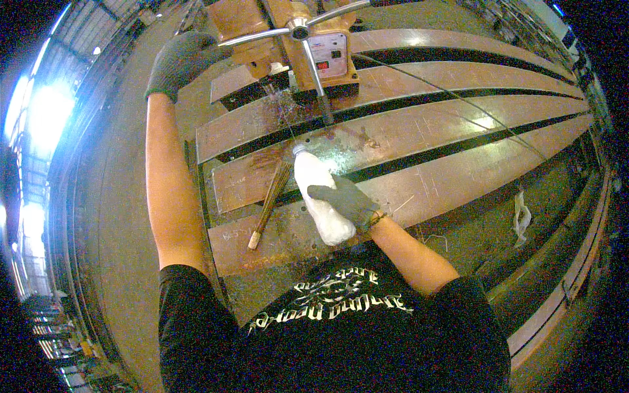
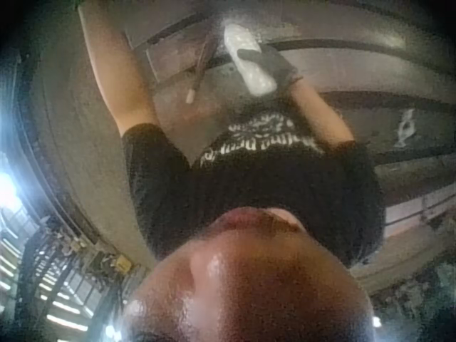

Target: The person applies liquid from a bottle to a metal sheet on a drill press table, then operates the drill press to create holes. They reposition the metal sheet multiple times and continue drilling while a coworker assists by brushing debris.

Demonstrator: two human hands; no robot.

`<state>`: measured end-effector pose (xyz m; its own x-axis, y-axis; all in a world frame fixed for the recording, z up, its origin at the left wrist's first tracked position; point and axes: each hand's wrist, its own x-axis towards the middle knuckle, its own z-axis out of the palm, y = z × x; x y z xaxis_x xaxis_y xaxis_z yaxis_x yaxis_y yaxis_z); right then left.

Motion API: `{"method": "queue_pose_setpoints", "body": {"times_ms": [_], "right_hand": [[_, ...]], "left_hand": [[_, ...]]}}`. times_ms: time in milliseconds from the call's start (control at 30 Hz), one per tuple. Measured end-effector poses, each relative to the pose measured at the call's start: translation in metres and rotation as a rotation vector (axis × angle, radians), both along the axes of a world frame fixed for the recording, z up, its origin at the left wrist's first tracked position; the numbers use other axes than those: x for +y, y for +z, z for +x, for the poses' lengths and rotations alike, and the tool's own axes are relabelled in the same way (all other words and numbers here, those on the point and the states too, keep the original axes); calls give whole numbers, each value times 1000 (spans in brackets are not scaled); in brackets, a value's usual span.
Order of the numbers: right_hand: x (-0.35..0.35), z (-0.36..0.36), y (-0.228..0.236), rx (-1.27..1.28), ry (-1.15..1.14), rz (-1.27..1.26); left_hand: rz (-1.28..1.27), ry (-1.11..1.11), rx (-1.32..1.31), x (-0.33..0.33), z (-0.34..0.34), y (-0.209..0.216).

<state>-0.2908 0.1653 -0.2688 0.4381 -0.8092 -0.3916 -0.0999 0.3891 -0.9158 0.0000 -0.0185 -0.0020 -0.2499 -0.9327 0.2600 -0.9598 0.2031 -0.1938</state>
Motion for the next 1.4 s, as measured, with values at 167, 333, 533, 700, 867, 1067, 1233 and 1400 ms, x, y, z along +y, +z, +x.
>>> {"method": "queue_pose_setpoints", "body": {"times_ms": [167,333,533,700,867,1067,1233,1400], "right_hand": [[-2,-1,-12,14,17,-19],[1,3,-9,-1,-1,-25],[0,1,-4,-27,-12,-15],[0,0,8,-23,-4,48],[-2,0,1,57,3,-63],[-2,4,7,63,-3,41],[2,6,7,-79,-70,125],[0,7,12,-107,-54,105]], "left_hand": [[-13,12,-12,-3,2,-3],[-41,-13,0,-3,6,-5],[18,1,13,1,-1,0],[-14,-32,26,-2,0,-3],[-1,-52,45,-3,3,-6],[-141,-53,81,-10,15,-19],[-81,12,136,0,7,-15],[-93,54,175,11,2,-9]]}}
